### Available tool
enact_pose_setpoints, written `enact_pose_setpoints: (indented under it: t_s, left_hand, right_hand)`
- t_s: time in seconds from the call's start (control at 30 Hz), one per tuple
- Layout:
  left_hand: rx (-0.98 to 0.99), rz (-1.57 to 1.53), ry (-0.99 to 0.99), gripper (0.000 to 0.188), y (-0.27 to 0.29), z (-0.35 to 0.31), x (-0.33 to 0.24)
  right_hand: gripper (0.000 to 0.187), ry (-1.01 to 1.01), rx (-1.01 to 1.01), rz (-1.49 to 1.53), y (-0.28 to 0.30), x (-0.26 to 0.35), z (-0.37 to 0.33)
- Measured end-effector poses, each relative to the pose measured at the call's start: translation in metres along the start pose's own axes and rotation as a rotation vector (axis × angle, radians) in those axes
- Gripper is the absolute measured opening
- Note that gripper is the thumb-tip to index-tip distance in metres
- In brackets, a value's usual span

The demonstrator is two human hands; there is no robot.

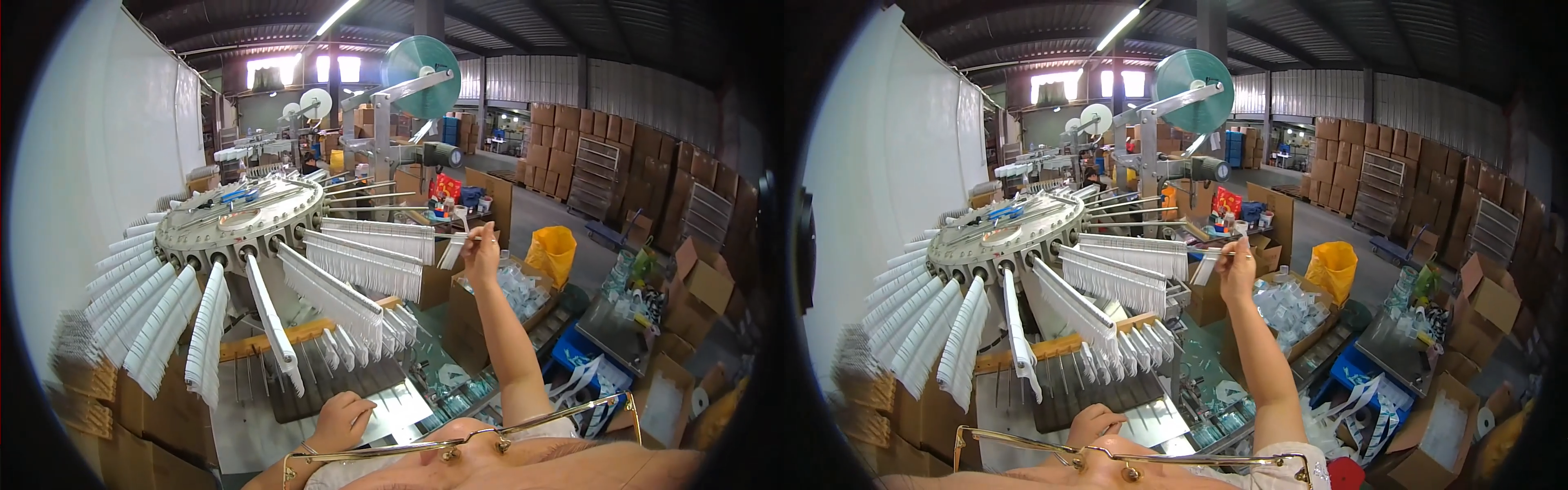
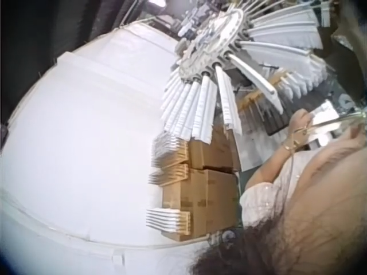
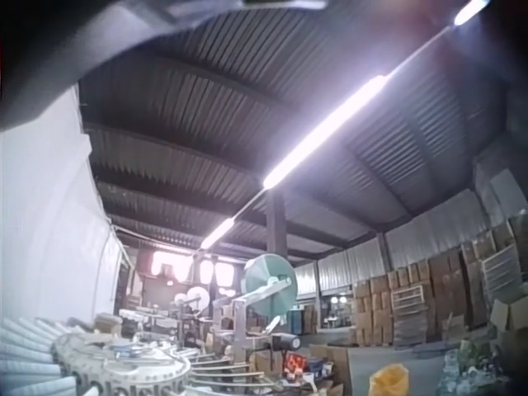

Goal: The recorder is loading plastic tubes into a large rotary machine for processing or packaging.

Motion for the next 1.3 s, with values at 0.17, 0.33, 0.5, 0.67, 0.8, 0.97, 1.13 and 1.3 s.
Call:
enact_pose_setpoints:
  t_s: [0.17,0.33,0.5,0.67,0.8,0.97,1.13,1.3]
  left_hand:
    - [0.051,-0.008,0.036,0.008,0.0,-0.009,0.008]
    - [0.081,0.019,0.016,0.009,0.005,-0.009,0.003]
    - [0.005,0.149,-0.136,0.017,0.022,0.017,-0.039]
    - [-0.118,0.433,-0.173,0.039,0.019,0.053,-0.076]
    - [0.101,-0.042,0.31,0.046,0.018,0.048,-0.031]
    - [-0.019,0.016,0.268,0.046,0.029,0.022,-0.02]
    - [-0.103,0.011,0.212,0.044,0.037,0.009,-0.018]
    - [-0.145,0.037,0.165,0.043,0.037,0.003,-0.015]
  right_hand:
    - [0.041,0.083,-0.129,-0.029,0.046,0.047,0.0]
    - [0.04,0.101,-0.353,0.017,0.113,0.095,-0.019]
    - [0.042,0.27,-0.389,0.046,0.135,0.115,-0.085]
    - [0.045,-0.11,-0.121,0.315,0.028,-0.004,-0.154]
    - [0.056,-0.145,0.212,0.213,-0.028,-0.014,-0.123]
    - [0.028,-0.114,0.072,-0.336,-0.028,-0.02,-0.049]
    - [0.02,-0.096,0.096,-0.42,-0.036,-0.037,-0.032]
    - [0.017,-0.085,0.067,-0.406,-0.033,-0.038,-0.029]
Point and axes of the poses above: each hand's wrist, its own z-axis towards the middle knuckle, its own y-axis out of the back of the hand, x = y × z, the point moved 6 cm from there along z, towards the middle knuckle, and after that the axes turned 8 degrees about x, right-handed, at the moved point
